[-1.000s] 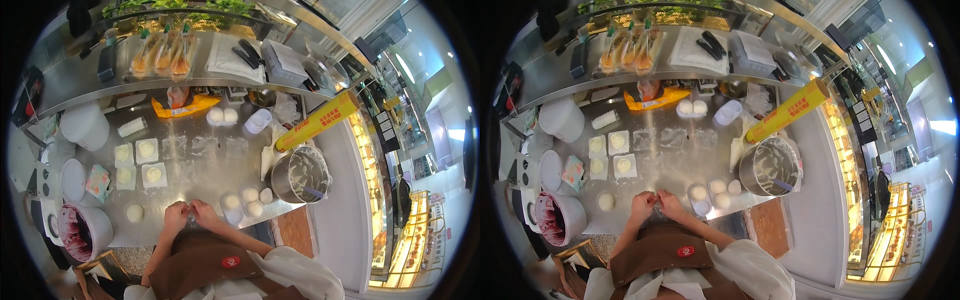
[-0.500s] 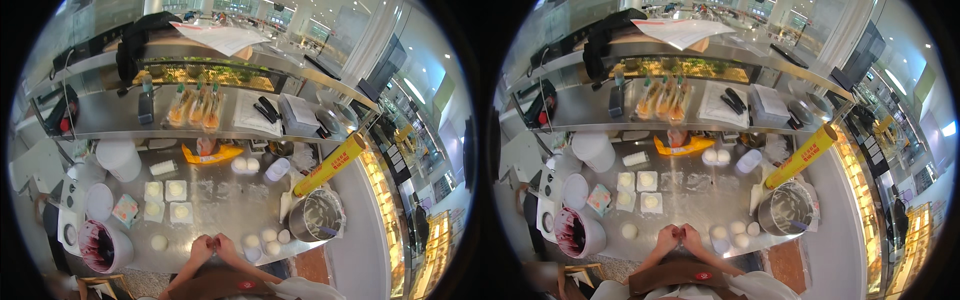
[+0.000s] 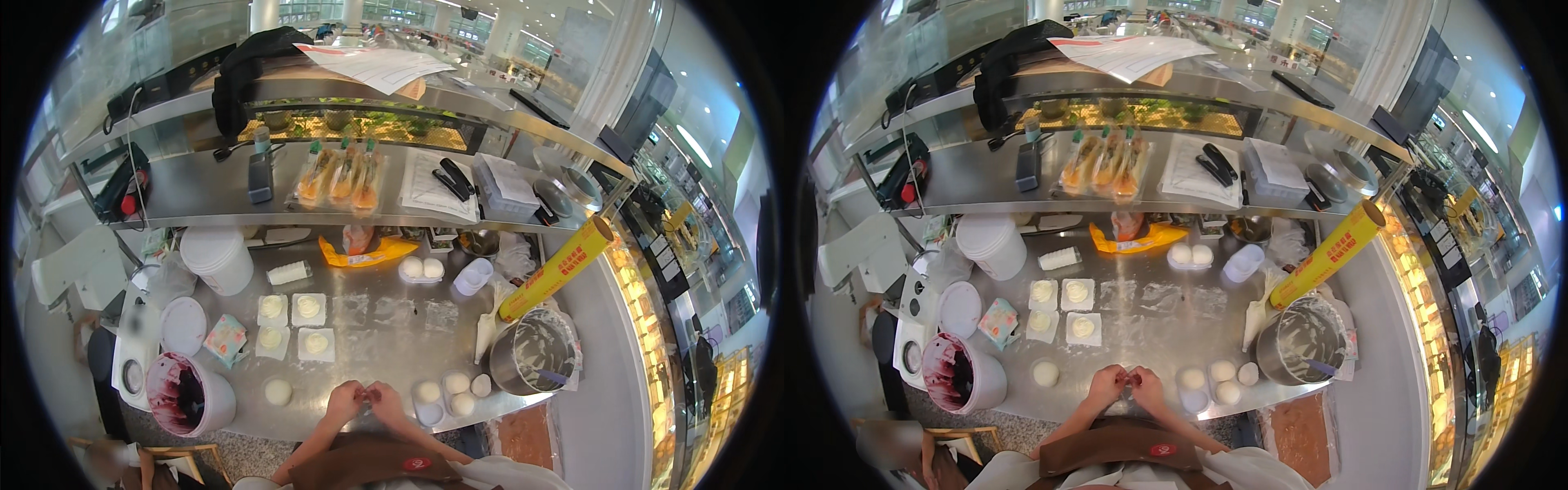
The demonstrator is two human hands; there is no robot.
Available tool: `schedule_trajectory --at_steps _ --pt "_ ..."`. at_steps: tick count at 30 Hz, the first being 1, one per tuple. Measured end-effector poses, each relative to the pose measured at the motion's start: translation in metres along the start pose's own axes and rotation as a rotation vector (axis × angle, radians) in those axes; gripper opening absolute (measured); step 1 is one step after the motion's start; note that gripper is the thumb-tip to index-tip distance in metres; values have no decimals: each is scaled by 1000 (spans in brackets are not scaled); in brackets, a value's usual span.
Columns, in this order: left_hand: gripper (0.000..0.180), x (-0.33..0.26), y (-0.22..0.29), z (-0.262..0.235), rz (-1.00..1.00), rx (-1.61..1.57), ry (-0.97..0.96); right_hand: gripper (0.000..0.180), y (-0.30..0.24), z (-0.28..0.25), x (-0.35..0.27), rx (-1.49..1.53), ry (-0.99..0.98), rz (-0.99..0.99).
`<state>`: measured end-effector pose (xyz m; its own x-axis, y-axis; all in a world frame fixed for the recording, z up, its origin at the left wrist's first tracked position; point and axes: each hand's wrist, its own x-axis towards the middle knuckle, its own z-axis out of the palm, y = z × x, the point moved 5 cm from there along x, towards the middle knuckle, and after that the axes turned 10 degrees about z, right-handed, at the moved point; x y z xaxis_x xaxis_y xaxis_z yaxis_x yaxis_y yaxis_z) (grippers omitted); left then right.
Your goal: The person repeatedly picks up small dough balls, places them on square cream portions, and wraps the dough around the cream to form sealed round pastries. The finished pastries are placed into a plastic container on the counter.
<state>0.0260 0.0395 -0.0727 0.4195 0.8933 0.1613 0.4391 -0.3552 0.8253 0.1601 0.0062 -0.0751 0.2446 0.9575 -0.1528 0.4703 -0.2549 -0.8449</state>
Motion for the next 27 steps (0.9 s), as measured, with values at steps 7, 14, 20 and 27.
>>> schedule_trajectory --at_steps 7,14,20,27 --pt "8 1 4 -3 47 65 -3 4 1 -2 4 82 60 24" --pt "11 4 -1 2 -29 36 58 7 16 -1 9 30 47 151" --pt "18 1 1 4 -130 63 46 14 26 13 3 27 18 237" --pt "4 3 1 0 -93 -43 105 12 22 0 3 234 74 194"
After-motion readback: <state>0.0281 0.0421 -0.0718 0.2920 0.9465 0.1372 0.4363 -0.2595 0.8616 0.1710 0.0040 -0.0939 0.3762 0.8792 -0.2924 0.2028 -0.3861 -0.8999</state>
